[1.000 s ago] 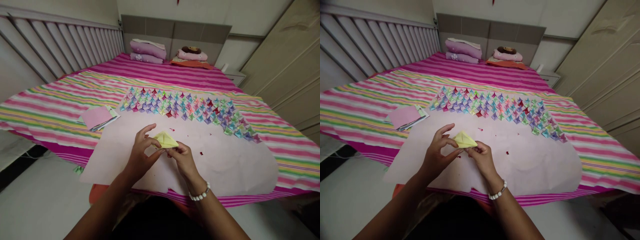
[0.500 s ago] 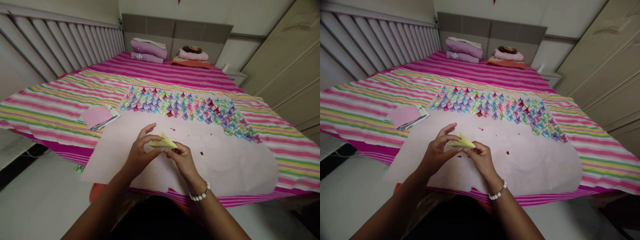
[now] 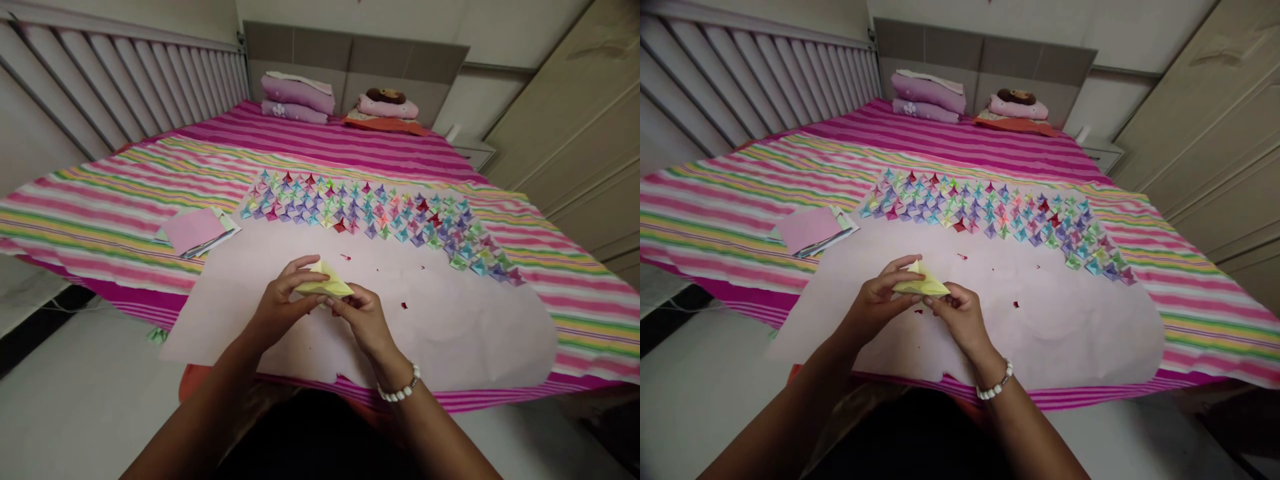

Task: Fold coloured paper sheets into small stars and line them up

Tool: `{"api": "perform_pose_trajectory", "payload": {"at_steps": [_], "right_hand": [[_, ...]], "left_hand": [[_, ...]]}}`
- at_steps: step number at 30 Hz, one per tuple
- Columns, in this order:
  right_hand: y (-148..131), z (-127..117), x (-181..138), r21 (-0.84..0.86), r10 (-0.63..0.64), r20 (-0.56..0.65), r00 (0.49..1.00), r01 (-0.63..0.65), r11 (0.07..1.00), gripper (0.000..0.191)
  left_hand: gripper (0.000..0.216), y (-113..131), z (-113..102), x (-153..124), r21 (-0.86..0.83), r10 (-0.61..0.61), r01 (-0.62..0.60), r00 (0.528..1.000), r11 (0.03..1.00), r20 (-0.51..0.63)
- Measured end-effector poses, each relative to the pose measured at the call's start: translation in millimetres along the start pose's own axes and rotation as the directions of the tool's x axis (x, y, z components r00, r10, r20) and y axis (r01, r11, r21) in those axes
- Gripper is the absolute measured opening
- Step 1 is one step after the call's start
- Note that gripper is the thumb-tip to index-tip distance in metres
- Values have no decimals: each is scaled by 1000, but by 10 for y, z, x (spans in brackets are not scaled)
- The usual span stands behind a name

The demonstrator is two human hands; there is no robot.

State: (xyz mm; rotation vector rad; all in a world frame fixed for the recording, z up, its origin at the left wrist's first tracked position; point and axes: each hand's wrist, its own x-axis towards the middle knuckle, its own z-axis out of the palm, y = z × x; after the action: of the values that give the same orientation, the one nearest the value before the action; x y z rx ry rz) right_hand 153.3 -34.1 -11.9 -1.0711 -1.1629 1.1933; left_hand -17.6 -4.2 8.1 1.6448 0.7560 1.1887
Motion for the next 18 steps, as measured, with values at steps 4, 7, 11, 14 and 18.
{"api": "perform_pose_trajectory", "payload": {"at_steps": [4,7,11,14,18], "right_hand": [[-28,7,-7,12,-6,29,1000,6,1000,9],[-44,-2,-10,34,-13,25,1000,12,999,3],[-40,-9,-13,64,-12,25,1000,10,998,5],[-30,-3,-17,79,18,14,1000,-19,997,4],[-39,10,-27,86,46,9,999,-47,995,5]], "left_hand": [[18,19,-10,1,-63,-49,55,994,997,97],[19,37,-10,-4,-58,-31,37,995,998,98],[15,35,-8,-11,-89,-41,47,997,995,72],[11,35,-7,-16,-148,-85,97,993,984,82],[11,39,-6,-17,-206,-101,119,990,971,98]]}}
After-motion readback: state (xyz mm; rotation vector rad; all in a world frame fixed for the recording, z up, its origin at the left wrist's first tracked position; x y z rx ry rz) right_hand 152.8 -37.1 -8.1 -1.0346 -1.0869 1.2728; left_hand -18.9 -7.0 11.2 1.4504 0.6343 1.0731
